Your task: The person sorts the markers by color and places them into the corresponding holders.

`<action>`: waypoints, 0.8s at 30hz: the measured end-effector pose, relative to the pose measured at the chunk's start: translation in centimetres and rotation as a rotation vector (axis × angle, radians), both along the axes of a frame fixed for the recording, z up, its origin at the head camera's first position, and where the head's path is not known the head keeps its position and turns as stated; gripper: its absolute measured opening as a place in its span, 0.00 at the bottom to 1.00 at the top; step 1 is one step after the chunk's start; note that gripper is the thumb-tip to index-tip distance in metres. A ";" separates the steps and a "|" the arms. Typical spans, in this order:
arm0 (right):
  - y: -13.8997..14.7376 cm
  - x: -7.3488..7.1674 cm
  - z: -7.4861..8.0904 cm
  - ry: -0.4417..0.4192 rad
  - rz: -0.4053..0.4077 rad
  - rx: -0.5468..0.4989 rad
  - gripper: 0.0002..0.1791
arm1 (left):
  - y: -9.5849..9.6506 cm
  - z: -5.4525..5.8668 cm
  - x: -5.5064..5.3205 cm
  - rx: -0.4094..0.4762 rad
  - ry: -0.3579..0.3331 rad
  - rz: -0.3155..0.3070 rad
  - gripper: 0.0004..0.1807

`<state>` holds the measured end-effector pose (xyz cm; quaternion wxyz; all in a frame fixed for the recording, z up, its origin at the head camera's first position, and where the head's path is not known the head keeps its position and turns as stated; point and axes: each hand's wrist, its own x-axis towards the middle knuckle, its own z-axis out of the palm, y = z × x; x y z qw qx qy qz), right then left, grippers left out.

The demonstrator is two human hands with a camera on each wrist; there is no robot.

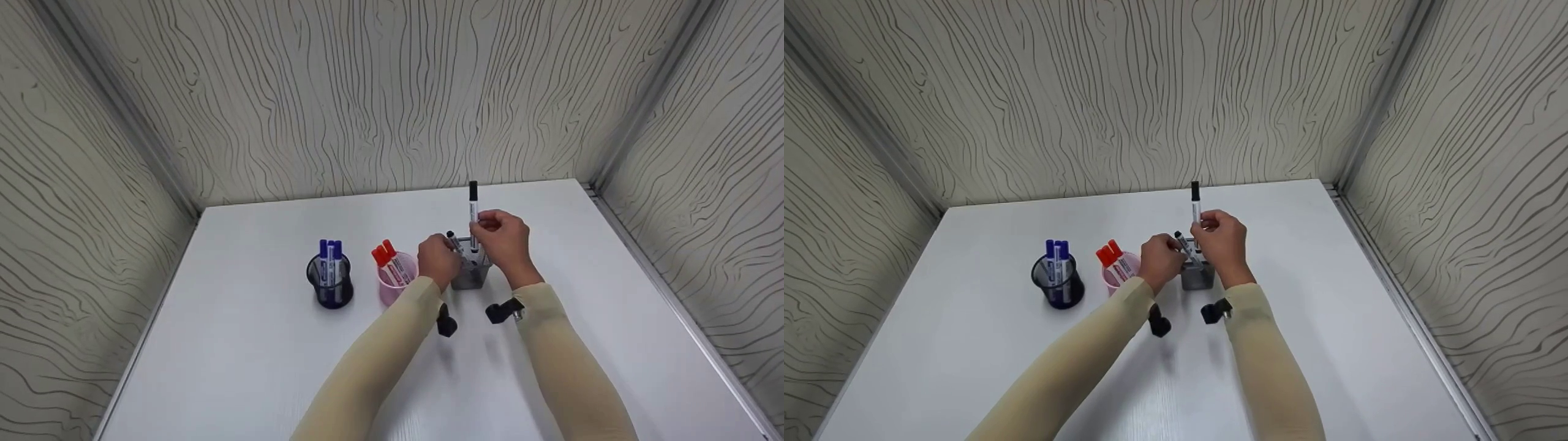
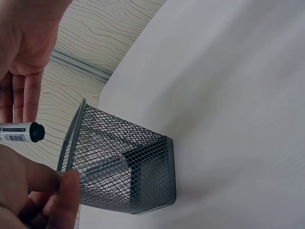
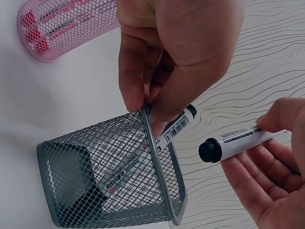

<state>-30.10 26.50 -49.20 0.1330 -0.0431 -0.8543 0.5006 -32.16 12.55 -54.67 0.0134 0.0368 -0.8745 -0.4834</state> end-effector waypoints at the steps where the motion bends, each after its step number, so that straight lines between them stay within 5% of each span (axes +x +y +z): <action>1: -0.1 0.0 0.0 -0.002 0.003 0.002 0.17 | 0.0 -0.1 0.0 0.000 0.000 0.001 0.06; 7: -0.3 0.0 -0.1 -0.003 0.015 0.015 0.17 | 0.0 -0.6 -0.2 -0.005 0.013 0.000 0.05; 14: -0.5 0.0 -0.3 -0.005 0.028 0.028 0.17 | -0.4 1.1 0.7 0.036 -0.019 -0.014 0.06; 20: -0.5 0.0 -0.5 0.018 0.050 0.030 0.17 | -0.5 -0.3 0.0 0.059 0.009 -0.034 0.09; 24: -0.6 0.0 -0.7 0.006 0.051 0.028 0.16 | -0.6 0.5 0.5 0.038 0.015 -0.032 0.05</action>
